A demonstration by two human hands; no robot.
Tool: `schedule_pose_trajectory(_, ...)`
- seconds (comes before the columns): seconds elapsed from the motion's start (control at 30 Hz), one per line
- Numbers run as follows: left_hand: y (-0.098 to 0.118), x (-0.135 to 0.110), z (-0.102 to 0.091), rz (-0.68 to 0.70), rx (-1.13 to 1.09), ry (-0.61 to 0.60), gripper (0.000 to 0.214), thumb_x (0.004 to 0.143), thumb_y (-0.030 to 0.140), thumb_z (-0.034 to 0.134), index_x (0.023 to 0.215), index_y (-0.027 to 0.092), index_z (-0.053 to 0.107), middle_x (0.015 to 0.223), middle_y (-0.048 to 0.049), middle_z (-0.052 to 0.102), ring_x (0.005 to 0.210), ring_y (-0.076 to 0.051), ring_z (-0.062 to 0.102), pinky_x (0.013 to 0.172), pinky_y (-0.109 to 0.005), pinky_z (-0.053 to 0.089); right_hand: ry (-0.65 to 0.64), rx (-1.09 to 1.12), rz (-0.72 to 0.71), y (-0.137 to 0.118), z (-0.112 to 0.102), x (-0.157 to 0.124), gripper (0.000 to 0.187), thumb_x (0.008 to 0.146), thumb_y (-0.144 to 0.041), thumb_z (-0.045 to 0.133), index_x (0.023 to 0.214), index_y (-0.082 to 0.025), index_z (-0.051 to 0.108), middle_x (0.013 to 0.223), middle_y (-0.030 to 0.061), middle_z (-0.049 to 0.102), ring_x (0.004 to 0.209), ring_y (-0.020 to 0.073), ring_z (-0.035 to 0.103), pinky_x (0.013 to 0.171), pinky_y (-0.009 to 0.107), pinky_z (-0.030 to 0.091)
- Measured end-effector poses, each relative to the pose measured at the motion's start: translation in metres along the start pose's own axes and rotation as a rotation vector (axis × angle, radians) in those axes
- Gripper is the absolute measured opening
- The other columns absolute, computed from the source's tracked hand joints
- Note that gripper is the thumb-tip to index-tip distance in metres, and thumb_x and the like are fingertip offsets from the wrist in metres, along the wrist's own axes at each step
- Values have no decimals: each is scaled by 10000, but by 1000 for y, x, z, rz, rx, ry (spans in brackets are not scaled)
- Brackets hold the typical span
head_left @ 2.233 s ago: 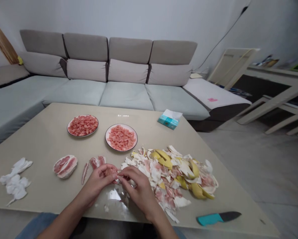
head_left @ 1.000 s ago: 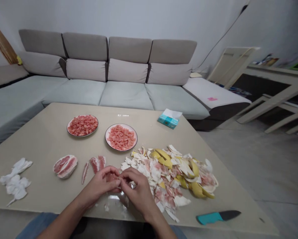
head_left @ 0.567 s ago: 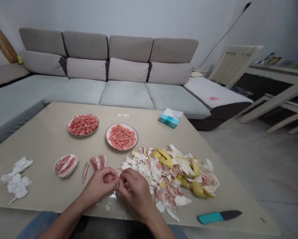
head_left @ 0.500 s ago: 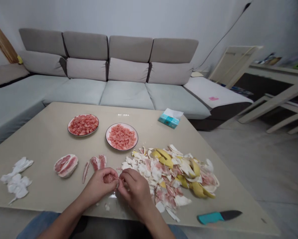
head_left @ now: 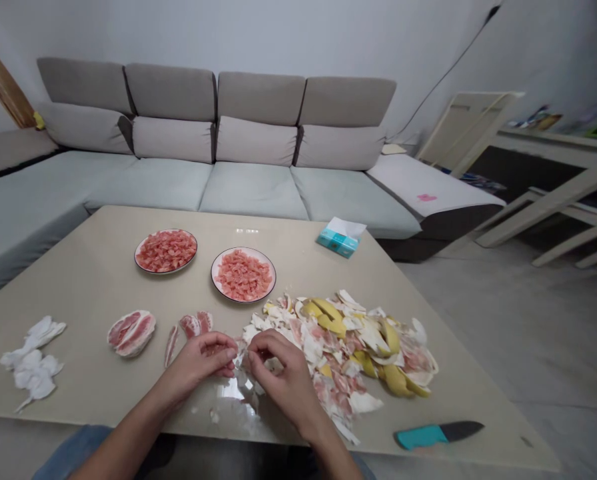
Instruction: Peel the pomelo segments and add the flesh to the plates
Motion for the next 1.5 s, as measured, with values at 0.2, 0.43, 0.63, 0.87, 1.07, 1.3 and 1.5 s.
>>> schedule_pose_trajectory(0.2, -2, -1, 6, 5, -15, -86, 342, 747, 418, 715, 933, 132, 686, 757, -39, 647, 717, -156, 612, 709, -303, 524, -80, 87, 80, 5, 6, 0, 104, 806, -128, 570, 751, -190, 633, 791, 24, 635, 709, 140, 603, 618, 228, 474)
schedule_pose_trajectory(0.43, -1, -1, 7, 32, 64, -98, 307, 702, 401, 751, 823, 127, 687, 625, -9, 615, 556, -114, 548, 563, -244, 472, -57, 22, 43, 8, 10, -2, 124, 765, -84, 551, 736, -193, 603, 754, 11, 606, 678, 134, 578, 601, 224, 454)
schedule_pose_trajectory(0.63, -1, -4, 10, 17, 51, -119, 304, 686, 407, 759, 751, 123, 670, 590, -6, 603, 536, -106, 525, 534, -230, 455, 37, -128, -53, 2, 4, -2, 138, 699, -65, 523, 682, -202, 533, 677, -8, 539, 627, 139, 522, 571, 235, 414)
schedule_pose_trajectory(0.87, -9, 0, -2, -64, -139, -4, 292, 747, 394, 726, 873, 134, 681, 756, -24, 606, 637, -105, 569, 545, -211, 507, -92, -298, 25, 28, -3, -3, 307, 769, -23, 504, 933, -226, 667, 913, 37, 659, 838, 174, 618, 736, 275, 468)
schedule_pose_trajectory(1.07, -11, 2, -3, -95, -289, 10, 315, 836, 407, 631, 949, 120, 693, 696, -34, 597, 648, -128, 605, 576, -251, 556, -112, -463, 67, 35, -3, -6, 117, 817, -135, 586, 819, -204, 680, 795, 57, 665, 756, 205, 616, 677, 306, 480)
schedule_pose_trajectory(1.3, -14, 3, -1, -101, -346, -22, 339, 867, 417, 579, 963, 117, 705, 863, -71, 631, 657, -134, 623, 585, -278, 573, -44, -352, 0, 25, 3, -5, 121, 863, -178, 562, 747, -199, 588, 754, 32, 603, 742, 184, 564, 698, 288, 444)
schedule_pose_trajectory(1.5, -16, 5, -5, -100, -343, -5, 374, 875, 437, 553, 980, 112, 705, 875, -86, 634, 668, -151, 622, 607, -304, 574, 34, -436, 68, 32, -4, -5, 226, 724, -20, 408, 759, -188, 555, 724, 25, 583, 708, 169, 537, 642, 251, 385)
Point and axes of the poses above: each hand's wrist, its own x-axis towards the middle knuckle, its own z-axis out of the palm, y = z × x, the point moved 7 cm from there along x, towards the middle knuckle
